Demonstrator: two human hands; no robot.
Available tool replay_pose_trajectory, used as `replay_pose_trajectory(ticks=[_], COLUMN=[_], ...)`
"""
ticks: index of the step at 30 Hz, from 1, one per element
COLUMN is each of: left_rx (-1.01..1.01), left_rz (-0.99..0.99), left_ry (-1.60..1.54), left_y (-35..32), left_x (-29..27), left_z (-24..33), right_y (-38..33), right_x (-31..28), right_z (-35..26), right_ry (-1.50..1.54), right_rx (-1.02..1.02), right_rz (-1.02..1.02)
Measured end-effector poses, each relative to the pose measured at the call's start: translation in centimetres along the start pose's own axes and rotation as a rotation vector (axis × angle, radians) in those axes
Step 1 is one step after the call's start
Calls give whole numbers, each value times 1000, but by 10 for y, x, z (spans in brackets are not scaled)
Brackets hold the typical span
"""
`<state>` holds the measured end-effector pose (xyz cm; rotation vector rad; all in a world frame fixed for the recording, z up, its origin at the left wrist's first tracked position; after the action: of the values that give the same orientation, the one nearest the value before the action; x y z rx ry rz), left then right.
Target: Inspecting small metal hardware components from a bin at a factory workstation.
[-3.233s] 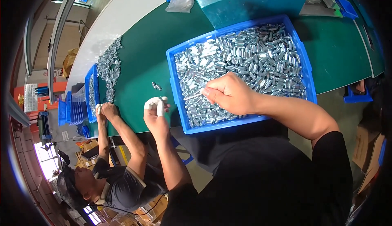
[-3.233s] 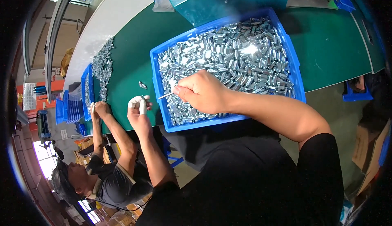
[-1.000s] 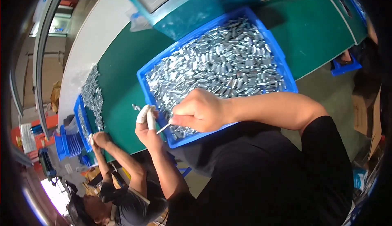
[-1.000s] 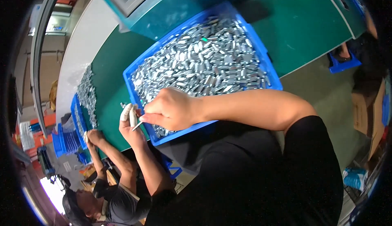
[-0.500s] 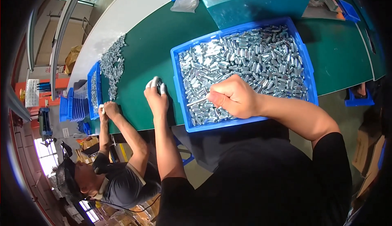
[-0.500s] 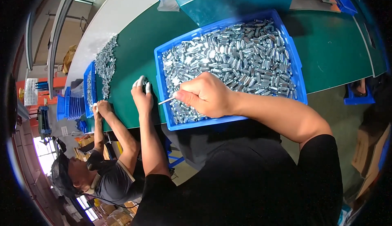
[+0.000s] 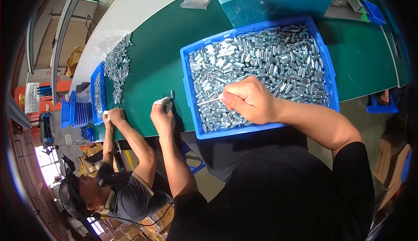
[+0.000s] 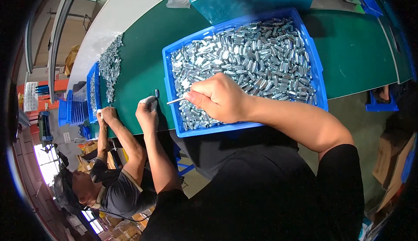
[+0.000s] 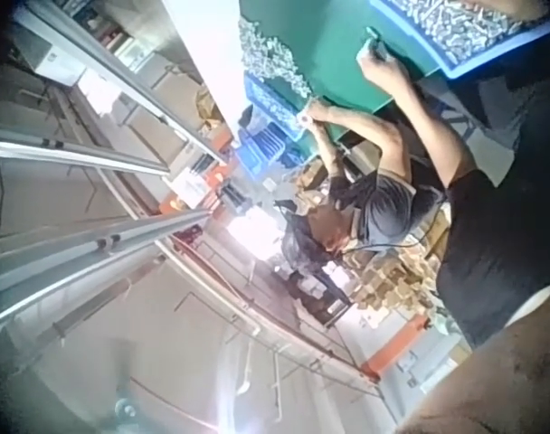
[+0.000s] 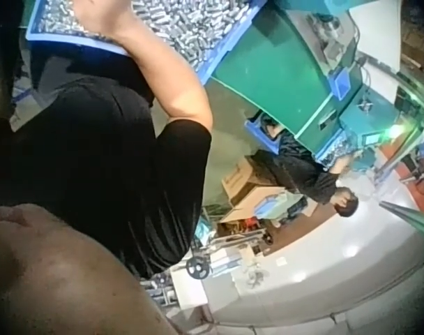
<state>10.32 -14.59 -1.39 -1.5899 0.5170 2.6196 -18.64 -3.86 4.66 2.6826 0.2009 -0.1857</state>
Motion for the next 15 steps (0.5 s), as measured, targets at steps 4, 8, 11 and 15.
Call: replay_pose_trajectory(ticks=[4,8,11,15], left_rx=[-114,-243,-249,-299], left_rz=[-23,-52,-97,-153], left_ry=[-130,-943,-1259,-1431], left_y=[-8,-19,-32,-43], left_x=[-7,-11,-3,14], left_z=[-6,56,101,124], right_y=[0,-2,1,0], right_x=[2,-1,2,6], right_z=[3,5,4,10], right_ry=[-20,57,56,12], right_rx=[-30,13,63,2], right_rz=[23,39,7,-1])
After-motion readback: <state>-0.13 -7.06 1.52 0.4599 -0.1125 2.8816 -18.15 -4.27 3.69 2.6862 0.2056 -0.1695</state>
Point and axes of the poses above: each hand's wrist, its own y-axis towards the middle knuckle, its own x-axis out of the palm, z = x × y, the point moved 8 cm from there along y, towards the middle knuckle, and after that the axes turned 1 degree about -x, right-handed, at the moved point
